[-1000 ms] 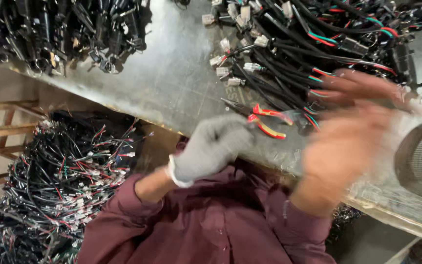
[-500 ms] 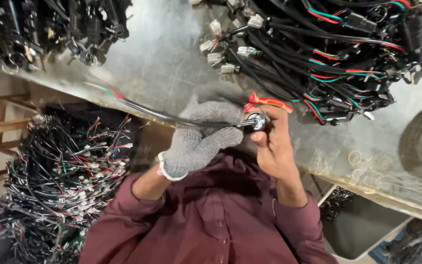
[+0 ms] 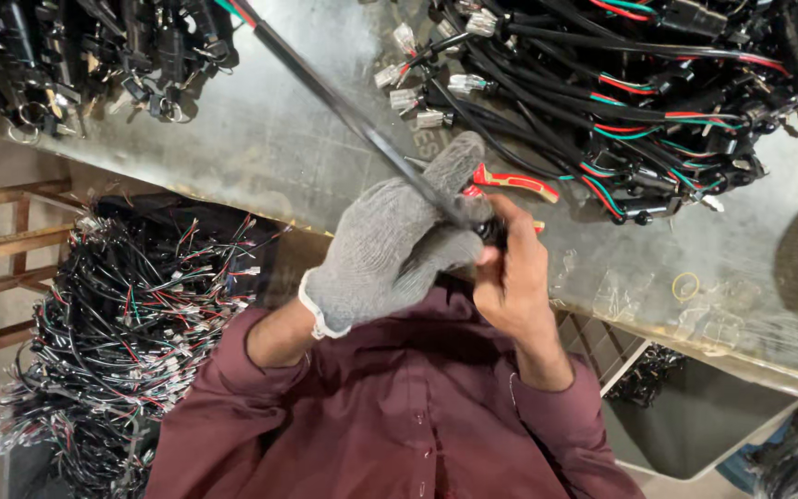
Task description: The person picks up black cable harnesses from a workbench covered with wire bundles and uses red-handled pliers to strip insulation from the wire ends. They work through several harnesses one at a time, setting each processed cable back on the bench among the piles of finished wires.
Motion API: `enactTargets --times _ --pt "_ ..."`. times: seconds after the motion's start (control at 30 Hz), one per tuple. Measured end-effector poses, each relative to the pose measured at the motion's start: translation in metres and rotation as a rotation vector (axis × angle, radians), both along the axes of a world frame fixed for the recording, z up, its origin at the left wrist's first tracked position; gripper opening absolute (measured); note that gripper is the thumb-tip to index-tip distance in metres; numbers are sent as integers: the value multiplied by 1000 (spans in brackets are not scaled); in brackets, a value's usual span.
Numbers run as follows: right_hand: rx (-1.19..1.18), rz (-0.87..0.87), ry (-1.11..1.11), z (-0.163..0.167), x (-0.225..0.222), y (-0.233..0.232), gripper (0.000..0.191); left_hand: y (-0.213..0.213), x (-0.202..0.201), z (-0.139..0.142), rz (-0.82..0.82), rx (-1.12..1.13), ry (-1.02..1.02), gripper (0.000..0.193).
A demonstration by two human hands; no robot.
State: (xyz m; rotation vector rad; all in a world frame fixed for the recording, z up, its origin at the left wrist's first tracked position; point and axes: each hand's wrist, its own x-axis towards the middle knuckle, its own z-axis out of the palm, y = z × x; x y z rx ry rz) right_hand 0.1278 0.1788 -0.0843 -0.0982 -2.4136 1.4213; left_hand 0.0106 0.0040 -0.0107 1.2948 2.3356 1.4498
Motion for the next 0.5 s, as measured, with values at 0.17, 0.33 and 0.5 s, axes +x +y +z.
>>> enactTargets --times 0.17,0.33,0.5 --pt "-244 -42 -141 1 -5 -2 56 -3 18 1 -1 37 -2 60" --pt "-188 -48 -191 2 -8 -6 50 -1 18 6 74 -14 -12 66" --pt "20 23 4 2 -15 -8 46 1 6 0 257 102 -503 45"
